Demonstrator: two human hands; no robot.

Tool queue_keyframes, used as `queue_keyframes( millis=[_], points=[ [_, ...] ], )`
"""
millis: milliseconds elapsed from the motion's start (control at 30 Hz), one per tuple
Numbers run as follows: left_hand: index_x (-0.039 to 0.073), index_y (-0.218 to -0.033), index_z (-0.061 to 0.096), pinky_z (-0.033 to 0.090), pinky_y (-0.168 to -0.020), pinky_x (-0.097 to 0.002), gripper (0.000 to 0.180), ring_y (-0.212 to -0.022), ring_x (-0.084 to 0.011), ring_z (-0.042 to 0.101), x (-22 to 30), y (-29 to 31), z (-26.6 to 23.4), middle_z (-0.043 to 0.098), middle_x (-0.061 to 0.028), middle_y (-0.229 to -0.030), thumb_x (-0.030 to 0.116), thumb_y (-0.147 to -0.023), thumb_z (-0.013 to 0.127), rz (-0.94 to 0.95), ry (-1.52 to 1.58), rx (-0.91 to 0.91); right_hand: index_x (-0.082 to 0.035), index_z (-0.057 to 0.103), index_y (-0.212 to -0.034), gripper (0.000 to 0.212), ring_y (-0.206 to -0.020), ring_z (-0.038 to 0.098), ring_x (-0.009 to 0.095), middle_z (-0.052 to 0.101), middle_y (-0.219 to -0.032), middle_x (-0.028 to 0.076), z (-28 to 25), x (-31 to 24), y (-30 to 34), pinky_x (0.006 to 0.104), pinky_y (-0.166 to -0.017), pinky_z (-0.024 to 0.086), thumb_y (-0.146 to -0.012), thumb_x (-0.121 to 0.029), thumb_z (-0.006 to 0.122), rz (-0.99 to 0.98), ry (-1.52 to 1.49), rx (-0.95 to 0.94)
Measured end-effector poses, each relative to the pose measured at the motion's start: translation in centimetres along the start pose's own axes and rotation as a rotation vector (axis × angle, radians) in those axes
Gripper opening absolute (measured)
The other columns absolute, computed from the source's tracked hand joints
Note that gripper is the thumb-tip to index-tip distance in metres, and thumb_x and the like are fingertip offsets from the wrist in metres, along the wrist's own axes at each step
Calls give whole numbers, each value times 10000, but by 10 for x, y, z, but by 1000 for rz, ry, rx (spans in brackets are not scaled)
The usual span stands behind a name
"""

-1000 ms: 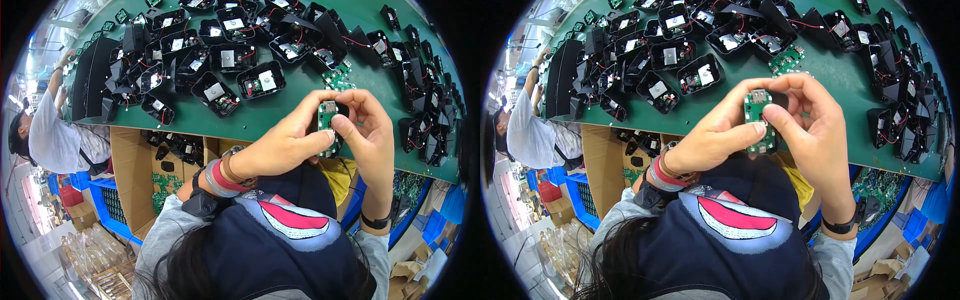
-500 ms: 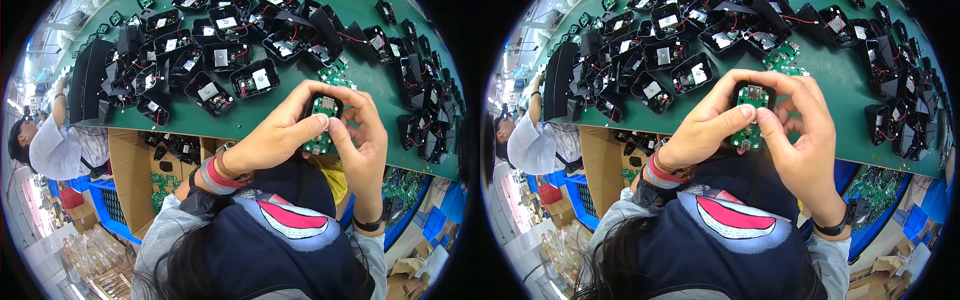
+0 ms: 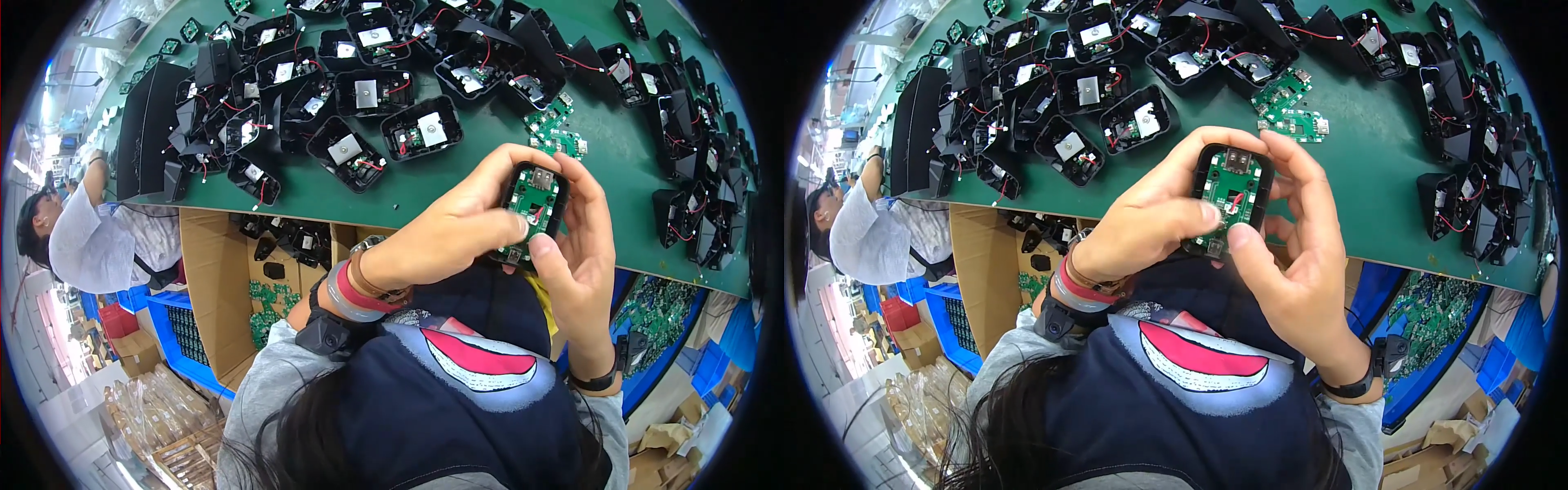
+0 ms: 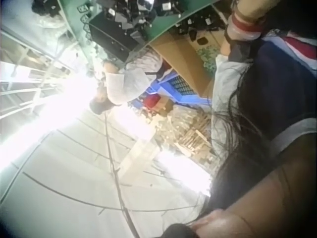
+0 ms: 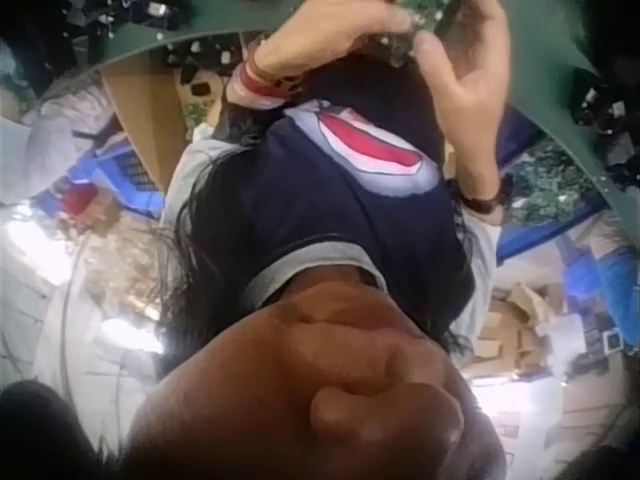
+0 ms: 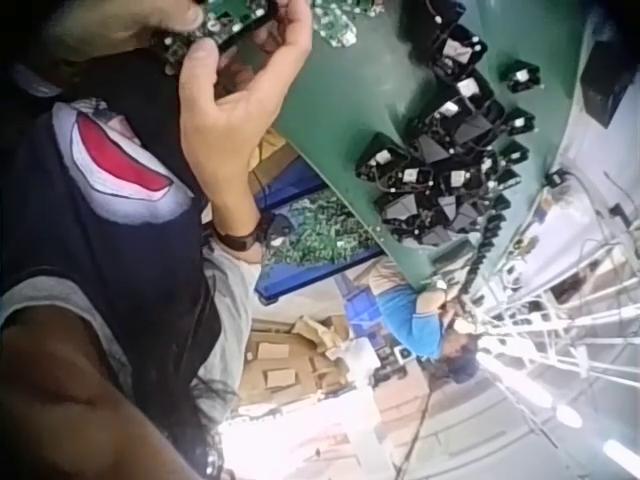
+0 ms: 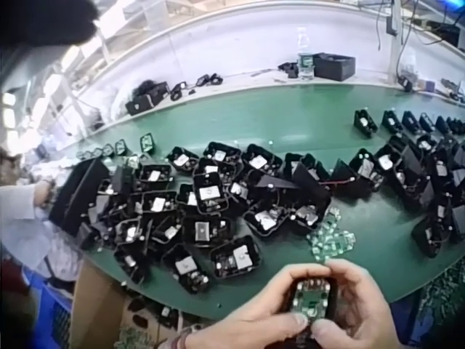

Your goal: Fitting printed circuit boards into plastic housings on a production line.

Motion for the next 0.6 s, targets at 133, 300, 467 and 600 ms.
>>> queue_keyframes(
  millis=[133,300,467,600],
  points=[
    [45,-1305,294,466,-728,-248,538,-948,-118,500,2,-3,0,457,-74,-1138,71,-811,505,97,-140,14,13,274,-1344,578,-1047,469,151,402,-1245,132,1,0,-7,260,-793,471,-803,43,477,-73,22,-14],
    [65,-1306,304,464,-626,-226,549,-866,-98,489,5,-5,5,456,-57,-1105,20,-798,507,72,-39,37,22,234,-1357,580,-1085,459,161,375,-1277,143,6,-3,-6,257,-844,449,-808,78,413,-123,32,28],
    [66,-1306,313,473,-600,-213,560,-838,-98,504,-1,-7,1,453,-64,-1110,-7,-784,504,80,-26,131,33,223,-1360,570,-1244,356,223,343,-1332,161,4,6,-10,334,-1049,248,-833,21,440,-162,31,11],
    [32,-1283,324,412,-904,-309,541,-1006,-167,496,17,-5,5,437,-105,-1197,1,-771,493,278,-117,153,5,261,-1334,507,-1205,390,209,395,-1262,128,8,-5,-12,340,-1004,329,-877,-36,477,-125,-127,23]
  ],
)
Point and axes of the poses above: each hand's wrist, its own y-axis away from the middle knuckle, its own z-axis out of the palm, x = y × z, the point moved 6 cm from there along -y, towards the middle knuckle
